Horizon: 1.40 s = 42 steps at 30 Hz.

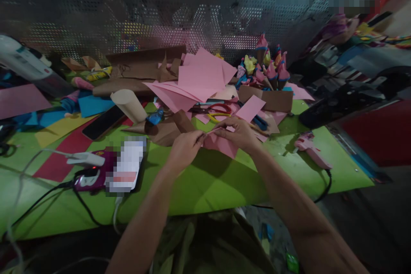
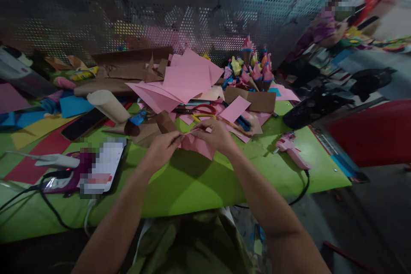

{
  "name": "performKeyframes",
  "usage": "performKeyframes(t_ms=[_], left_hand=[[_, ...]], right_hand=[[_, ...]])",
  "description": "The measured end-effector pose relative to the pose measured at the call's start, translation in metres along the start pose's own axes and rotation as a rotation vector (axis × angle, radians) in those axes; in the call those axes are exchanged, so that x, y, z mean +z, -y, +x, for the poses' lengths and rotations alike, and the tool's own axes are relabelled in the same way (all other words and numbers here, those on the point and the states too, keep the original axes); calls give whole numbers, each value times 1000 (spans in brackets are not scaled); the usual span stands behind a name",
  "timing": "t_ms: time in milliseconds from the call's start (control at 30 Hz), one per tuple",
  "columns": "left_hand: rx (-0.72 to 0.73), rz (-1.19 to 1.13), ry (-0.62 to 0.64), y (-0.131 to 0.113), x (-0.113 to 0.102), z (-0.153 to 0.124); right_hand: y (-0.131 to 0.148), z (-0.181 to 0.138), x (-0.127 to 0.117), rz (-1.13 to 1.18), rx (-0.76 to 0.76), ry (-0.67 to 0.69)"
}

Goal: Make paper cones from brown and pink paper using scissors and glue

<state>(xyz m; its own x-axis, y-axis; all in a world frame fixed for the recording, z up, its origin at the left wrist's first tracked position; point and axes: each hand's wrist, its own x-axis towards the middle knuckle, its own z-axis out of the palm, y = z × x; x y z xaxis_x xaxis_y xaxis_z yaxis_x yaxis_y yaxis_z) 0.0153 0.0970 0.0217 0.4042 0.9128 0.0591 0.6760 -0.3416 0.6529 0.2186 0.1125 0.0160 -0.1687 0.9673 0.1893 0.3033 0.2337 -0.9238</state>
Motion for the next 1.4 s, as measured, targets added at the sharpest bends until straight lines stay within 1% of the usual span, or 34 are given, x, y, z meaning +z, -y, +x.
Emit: performKeyframes(t_ms=[167,300,367,433,567,600,633,667,733,800,867,967,1100,1267,1333,1400], left_hand=[[-11,-85,39,0,0,0],[-18,-181,77,2,0,1],[-25,-242,64,5,1,2],[-62,-333,-9,8,3,4],[-213,-608,-270,13,8,6],[-238,-677,-316,14,10,7],[-252,-740,-347,14,11,7],[-257,-790,-367,14,13,8],[-251,-849,-386,14,17,9],[-233,-883,-375,13,20,10],[-212,-909,-351,11,24,10],[-177,-916,-308,9,29,11],[-142,-809,-247,6,33,9],[-129,-690,-231,9,35,9],[-135,-671,-220,9,35,10],[-136,-698,-209,9,34,9]], right_hand=[[-1,1,-1,41,78,28],[-4,1,-1,57,94,25],[-6,1,-1,63,98,4],[-6,1,-3,54,54,-93],[-1,-3,-5,-114,-157,-432],[0,-4,-4,-129,-187,-488],[0,-6,-1,-108,-193,-512],[0,-7,3,-59,-178,-498],[-3,-9,12,62,-107,-388],[-7,-9,22,132,-27,-275],[-11,-7,29,158,26,-218],[-16,-5,34,191,54,-204],[-21,-2,33,181,40,-234],[-23,-2,31,132,-12,-277],[-22,-2,32,153,-6,-268],[-20,-4,33,208,26,-251]])
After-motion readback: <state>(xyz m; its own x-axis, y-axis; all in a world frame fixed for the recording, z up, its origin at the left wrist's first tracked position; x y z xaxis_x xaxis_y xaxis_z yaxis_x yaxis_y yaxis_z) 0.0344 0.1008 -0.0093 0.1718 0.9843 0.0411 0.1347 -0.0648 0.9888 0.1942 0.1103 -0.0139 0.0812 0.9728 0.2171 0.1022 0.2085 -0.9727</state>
